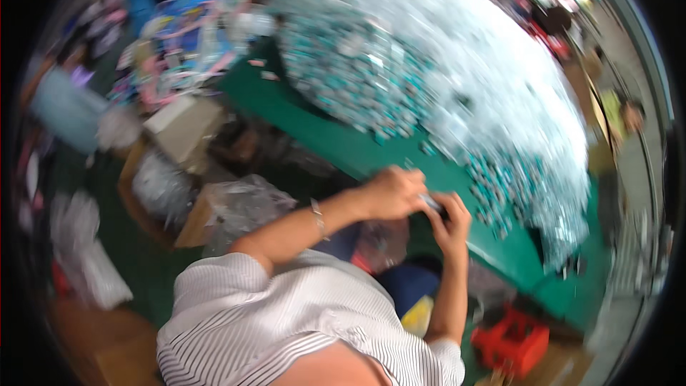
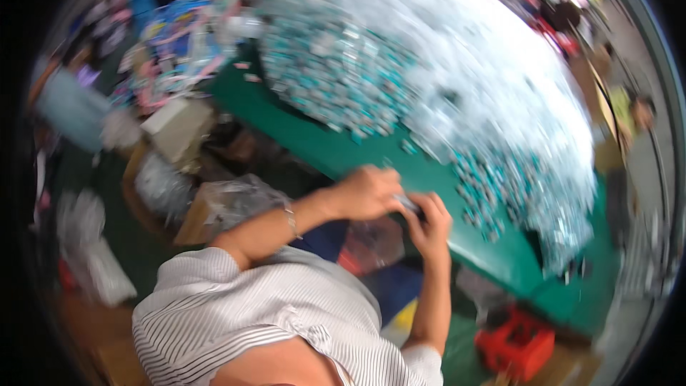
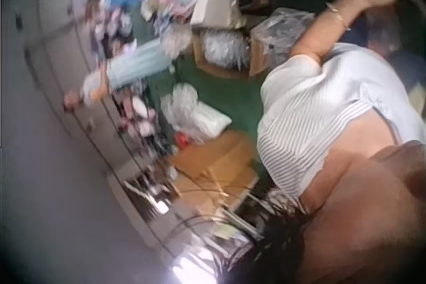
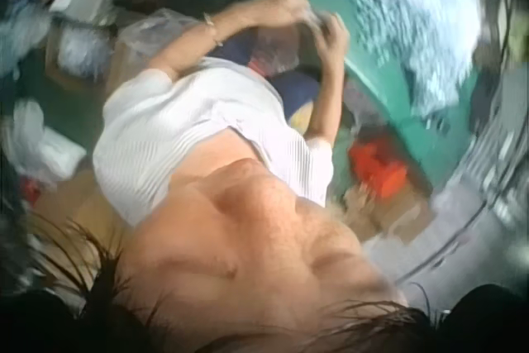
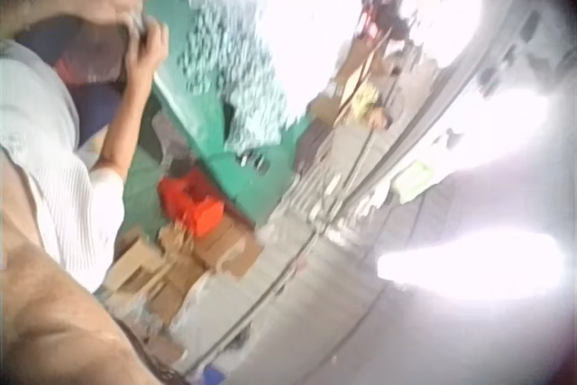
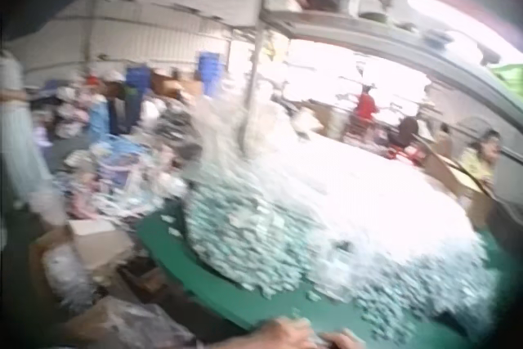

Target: The person places teal beads into clear plastic boxes by hand, then organizes the filled boxes into a large plastic bag.

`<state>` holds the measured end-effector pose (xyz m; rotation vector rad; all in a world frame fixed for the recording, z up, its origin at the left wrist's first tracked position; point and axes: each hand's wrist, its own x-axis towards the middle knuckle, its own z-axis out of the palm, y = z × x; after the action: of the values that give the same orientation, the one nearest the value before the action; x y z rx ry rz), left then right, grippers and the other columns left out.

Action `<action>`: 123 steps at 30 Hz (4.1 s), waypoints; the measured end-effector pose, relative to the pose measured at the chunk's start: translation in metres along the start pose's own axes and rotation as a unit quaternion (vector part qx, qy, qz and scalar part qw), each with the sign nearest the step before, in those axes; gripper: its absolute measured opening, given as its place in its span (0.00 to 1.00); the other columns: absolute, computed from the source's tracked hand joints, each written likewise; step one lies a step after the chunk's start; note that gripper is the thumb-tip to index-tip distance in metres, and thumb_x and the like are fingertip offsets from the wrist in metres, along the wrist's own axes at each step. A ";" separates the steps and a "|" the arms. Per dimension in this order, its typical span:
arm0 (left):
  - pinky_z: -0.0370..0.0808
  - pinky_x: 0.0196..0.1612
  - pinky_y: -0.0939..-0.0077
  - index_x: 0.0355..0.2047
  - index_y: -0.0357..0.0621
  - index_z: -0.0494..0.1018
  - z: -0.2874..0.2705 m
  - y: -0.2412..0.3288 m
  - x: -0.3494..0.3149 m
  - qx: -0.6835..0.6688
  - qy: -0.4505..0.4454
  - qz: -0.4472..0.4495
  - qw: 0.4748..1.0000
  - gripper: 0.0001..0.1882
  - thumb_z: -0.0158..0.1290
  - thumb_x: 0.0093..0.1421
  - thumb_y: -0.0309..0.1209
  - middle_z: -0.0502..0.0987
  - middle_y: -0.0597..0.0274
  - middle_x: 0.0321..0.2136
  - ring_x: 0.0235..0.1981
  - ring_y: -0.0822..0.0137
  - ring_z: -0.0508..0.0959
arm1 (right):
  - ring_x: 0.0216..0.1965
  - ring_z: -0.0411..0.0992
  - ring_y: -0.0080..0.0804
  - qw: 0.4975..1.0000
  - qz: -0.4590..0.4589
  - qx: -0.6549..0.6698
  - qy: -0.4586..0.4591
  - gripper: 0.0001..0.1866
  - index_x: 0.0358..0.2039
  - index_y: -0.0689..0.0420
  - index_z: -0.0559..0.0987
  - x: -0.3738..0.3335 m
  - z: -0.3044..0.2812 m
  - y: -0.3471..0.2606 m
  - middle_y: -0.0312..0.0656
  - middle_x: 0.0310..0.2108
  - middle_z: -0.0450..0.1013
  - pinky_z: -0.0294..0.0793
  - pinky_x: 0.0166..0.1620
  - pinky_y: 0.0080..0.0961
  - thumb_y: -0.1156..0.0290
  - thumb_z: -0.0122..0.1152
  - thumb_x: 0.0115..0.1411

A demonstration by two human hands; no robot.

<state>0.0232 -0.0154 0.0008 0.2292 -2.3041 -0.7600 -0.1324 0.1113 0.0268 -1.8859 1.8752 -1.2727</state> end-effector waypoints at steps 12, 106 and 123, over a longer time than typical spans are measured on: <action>0.71 0.36 0.59 0.26 0.41 0.74 0.058 0.034 -0.060 0.041 -0.136 -0.020 0.990 0.19 0.60 0.49 0.46 0.70 0.56 0.30 0.34 0.55 0.76 | 0.43 0.69 0.52 0.943 -0.092 -0.313 0.060 0.08 0.35 0.61 0.76 0.057 -0.021 0.079 0.50 0.40 0.70 0.69 0.46 0.41 0.79 0.62 0.53; 0.72 0.34 0.60 0.32 0.42 0.74 0.014 0.010 0.012 0.004 -0.038 -0.017 0.999 0.10 0.60 0.55 0.34 0.71 0.56 0.30 0.29 0.53 0.76 | 0.29 0.72 0.35 0.997 0.070 -0.034 0.011 0.17 0.40 0.60 0.79 -0.015 -0.013 0.000 0.43 0.31 0.72 0.72 0.33 0.28 0.80 0.69 0.48; 0.73 0.32 0.62 0.24 0.45 0.72 0.045 0.040 -0.049 0.045 -0.101 0.026 0.994 0.14 0.59 0.54 0.42 0.71 0.60 0.24 0.26 0.57 0.76 | 0.47 0.69 0.43 0.940 0.002 -0.292 0.177 0.15 0.34 0.55 0.76 0.092 0.008 0.053 0.38 0.42 0.74 0.65 0.47 0.41 0.70 0.71 0.47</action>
<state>0.0311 0.0550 -0.0301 0.1374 -2.5286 -0.6805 -0.1816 0.0165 0.0259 -1.9957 2.6856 -1.2062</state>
